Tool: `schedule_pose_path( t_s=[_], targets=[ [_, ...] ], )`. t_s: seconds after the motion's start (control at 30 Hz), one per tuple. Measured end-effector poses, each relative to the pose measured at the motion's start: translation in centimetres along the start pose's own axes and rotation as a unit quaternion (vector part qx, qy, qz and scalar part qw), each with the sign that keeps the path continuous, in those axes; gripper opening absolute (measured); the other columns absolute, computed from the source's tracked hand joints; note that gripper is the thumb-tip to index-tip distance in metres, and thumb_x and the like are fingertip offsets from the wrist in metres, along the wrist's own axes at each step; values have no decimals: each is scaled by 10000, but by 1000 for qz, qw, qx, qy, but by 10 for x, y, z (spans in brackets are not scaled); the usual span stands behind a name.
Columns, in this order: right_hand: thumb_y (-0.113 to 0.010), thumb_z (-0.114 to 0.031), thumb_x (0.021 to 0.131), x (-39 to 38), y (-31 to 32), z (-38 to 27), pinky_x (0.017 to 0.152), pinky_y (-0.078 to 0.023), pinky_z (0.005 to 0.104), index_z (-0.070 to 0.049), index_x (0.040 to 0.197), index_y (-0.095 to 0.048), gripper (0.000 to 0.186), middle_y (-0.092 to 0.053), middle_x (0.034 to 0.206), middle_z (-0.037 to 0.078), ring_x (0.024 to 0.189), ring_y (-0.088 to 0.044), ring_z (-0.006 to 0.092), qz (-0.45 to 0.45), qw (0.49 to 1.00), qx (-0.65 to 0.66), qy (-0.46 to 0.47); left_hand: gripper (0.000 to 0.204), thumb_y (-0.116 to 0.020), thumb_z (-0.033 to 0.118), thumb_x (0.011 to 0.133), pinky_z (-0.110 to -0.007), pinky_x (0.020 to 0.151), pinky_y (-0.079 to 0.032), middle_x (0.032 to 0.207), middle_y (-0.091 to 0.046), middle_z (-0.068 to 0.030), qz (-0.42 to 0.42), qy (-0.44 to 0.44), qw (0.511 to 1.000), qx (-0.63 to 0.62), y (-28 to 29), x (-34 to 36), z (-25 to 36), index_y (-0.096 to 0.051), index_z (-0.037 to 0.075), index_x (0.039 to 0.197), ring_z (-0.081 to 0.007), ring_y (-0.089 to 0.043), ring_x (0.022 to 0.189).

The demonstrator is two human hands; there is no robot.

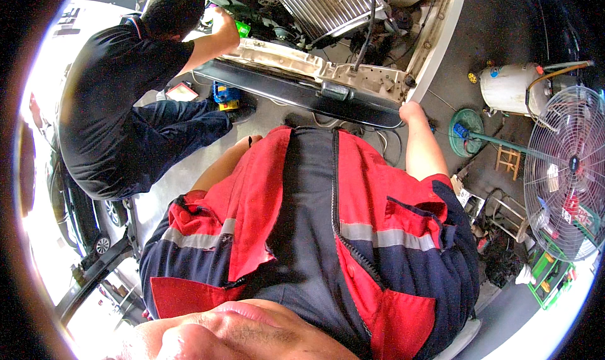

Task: The person works with a colleague to repair the radiator and cooling system of a car, using their hands to hold and point at the radiator and hoses.

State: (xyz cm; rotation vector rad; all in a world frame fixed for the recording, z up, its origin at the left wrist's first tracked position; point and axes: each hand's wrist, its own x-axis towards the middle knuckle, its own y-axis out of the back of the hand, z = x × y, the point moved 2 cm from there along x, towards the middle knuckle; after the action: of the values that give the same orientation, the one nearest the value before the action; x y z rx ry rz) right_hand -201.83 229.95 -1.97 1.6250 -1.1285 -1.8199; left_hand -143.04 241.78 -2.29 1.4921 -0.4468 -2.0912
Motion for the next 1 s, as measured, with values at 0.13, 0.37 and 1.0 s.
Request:
schedule_pose_path(
  t_s=[0.13, 0.37, 1.0],
  targets=[
    [-482, -312, 943, -18, 17, -9, 894, -481, 429, -5, 1010, -689, 376, -635, 1097, 237, 1053, -610, 374, -10, 998, 50, -32, 435, -555, 441, 841, -447, 818, -491, 1018, -659, -223, -3, 7, 1000, -7, 7, -2, 6, -623, 49, 1018, -407, -621, 978],
    [-470, -328, 950, -10, 6, 2, 895, -479, 436, 1, 1007, -686, 398, -634, 1101, 237, 1052, -607, 379, -9, 999, 29, -27, 440, -553, 446, 842, -444, 824, -491, 1028, -657, -222, -1, 0, 1000, 5, 13, 1, 7, -625, 51, 1022, -406, -619, 984],
    [-462, -345, 959, -11, 7, -2, 875, -478, 457, -2, 988, -689, 412, -637, 1086, 232, 1020, -609, 397, 21, 997, 62, -38, 451, -516, 398, 860, -449, 877, -479, 1074, -643, -241, -19, 13, 999, 27, 13, 0, 14, -618, 40, 1114, -407, -604, 1043]
  ],
)
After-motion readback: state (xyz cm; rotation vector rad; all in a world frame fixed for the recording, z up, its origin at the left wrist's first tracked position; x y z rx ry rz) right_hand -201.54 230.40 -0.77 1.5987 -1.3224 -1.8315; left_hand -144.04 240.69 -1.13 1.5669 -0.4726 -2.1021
